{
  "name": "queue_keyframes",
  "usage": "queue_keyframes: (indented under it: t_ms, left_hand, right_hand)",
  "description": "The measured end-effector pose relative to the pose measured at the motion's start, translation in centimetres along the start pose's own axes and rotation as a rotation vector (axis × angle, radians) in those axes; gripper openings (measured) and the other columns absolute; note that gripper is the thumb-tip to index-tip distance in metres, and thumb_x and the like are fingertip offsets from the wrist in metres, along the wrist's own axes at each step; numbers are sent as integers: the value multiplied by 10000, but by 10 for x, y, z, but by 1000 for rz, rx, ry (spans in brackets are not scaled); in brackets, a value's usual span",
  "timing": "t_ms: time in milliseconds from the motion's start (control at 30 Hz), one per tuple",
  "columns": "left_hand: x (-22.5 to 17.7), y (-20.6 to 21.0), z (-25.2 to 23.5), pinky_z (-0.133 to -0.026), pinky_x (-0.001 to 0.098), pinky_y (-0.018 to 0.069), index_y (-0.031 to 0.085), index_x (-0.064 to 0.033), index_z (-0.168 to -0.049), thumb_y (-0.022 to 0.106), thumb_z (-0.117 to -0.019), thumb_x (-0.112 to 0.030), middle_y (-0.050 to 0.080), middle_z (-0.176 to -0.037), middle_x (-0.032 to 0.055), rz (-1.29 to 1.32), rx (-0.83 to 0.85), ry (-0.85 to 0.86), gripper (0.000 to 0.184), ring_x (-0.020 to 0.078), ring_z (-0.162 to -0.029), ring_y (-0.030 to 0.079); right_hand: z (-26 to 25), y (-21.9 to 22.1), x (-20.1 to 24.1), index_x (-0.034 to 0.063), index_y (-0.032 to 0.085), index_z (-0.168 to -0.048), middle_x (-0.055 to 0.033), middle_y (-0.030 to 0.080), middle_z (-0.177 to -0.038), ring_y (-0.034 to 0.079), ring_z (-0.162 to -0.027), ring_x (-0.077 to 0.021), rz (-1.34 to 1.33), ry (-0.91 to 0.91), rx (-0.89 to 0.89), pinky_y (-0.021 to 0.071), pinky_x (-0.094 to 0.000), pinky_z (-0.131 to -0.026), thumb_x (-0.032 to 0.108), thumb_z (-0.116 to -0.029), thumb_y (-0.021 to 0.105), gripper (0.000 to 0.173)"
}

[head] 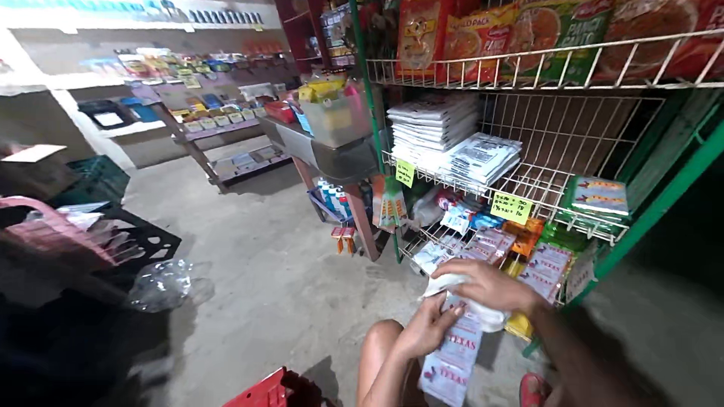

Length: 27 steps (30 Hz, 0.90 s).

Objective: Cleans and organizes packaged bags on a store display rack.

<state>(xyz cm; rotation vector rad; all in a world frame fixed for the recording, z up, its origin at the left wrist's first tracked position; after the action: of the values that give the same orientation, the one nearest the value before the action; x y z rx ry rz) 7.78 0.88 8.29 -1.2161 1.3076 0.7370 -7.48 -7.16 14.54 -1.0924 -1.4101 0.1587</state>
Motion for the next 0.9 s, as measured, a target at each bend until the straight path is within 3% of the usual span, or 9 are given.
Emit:
queue_keyframes:
  t_ms: [100,233,400,467,600,667,733,833,900]
  left_hand:
    - [-2,-1,15,-790,203,578,556,-20,-1278,503,-1032,-85,706,-964,-80,195,-3,-39,261,-28,-825,671]
    - [-12,-18,31,-792,303,636,500,-81,-1212,370,-1052,-8,767,-938,-9,640,-520,78,218,99,-832,750]
    - [3,-21,67,-791,336,637,485,-74,-1194,266,-1110,-114,744,-927,47,999,-1040,38,238,148,-854,749]
    - [18,-20,82,-814,332,627,444,-85,-1224,253,-1114,-123,715,-956,30,1011,-1143,54,224,131,-884,733]
    - [40,-16,102,-833,316,613,488,-98,-1202,235,-1103,-118,720,-964,7,999,-1174,54,272,105,-905,722]
    - [49,-16,111,-778,275,600,518,-118,-1186,208,-1096,-129,701,-941,-13,973,-1202,2,324,73,-874,700]
    - [55,-21,116,-748,284,608,539,-118,-1119,235,-1078,-91,703,-903,-9,970,-1237,6,307,84,-845,704]
    - [56,-33,117,-837,350,620,508,-86,-1186,255,-1106,-111,720,-982,37,1033,-1207,96,266,143,-929,724]
    - [52,-40,111,-851,363,624,476,-89,-1223,249,-1119,-138,724,-1000,46,1058,-1189,113,255,156,-940,733]
  right_hand:
    - [4,-10,-32,-56,652,-1228,-119,687,-1165,632,-1041,-42,-296,44,73,500,-242,-969,107,-1028,504,297]
    - [20,-8,-52,-42,656,-1256,-184,681,-1218,650,-1129,-203,-222,316,-231,496,-409,-1035,128,-1026,568,299]
    - [19,25,-15,-58,658,-1208,-124,703,-1092,659,-963,-60,-282,279,-644,538,-259,-903,145,-1014,552,300]
    - [8,58,10,-78,683,-1193,-179,703,-1150,677,-1040,-147,-215,148,-637,538,-308,-952,80,-966,606,286]
    - [-19,155,35,43,752,-1191,-205,671,-1300,613,-1245,-410,50,-148,-417,510,-561,-1022,30,-781,761,410]
    - [-21,194,25,147,705,-1306,-100,624,-1423,553,-1342,-381,241,-271,-328,476,-558,-1068,81,-811,744,501]
    - [-11,203,1,193,714,-1291,-41,638,-1415,562,-1344,-327,289,-331,-369,470,-519,-1090,89,-882,651,427]
    - [29,197,-54,89,744,-1211,-149,677,-1321,638,-1225,-360,223,-162,-521,536,-491,-1016,-19,-853,599,401]
    - [50,178,-89,-10,696,-1270,-253,625,-1355,615,-1234,-443,125,227,-435,500,-567,-1041,-100,-887,578,411]
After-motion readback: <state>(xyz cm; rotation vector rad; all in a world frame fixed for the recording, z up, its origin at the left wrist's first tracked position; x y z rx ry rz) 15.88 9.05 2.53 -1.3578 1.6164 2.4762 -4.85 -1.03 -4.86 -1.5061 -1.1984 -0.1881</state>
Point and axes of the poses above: each hand's wrist, its own z-axis away from the middle knuckle, its own y-axis out of the palm, x = y × z, the point moved 2 cm from there along -z, towards the middle knuckle
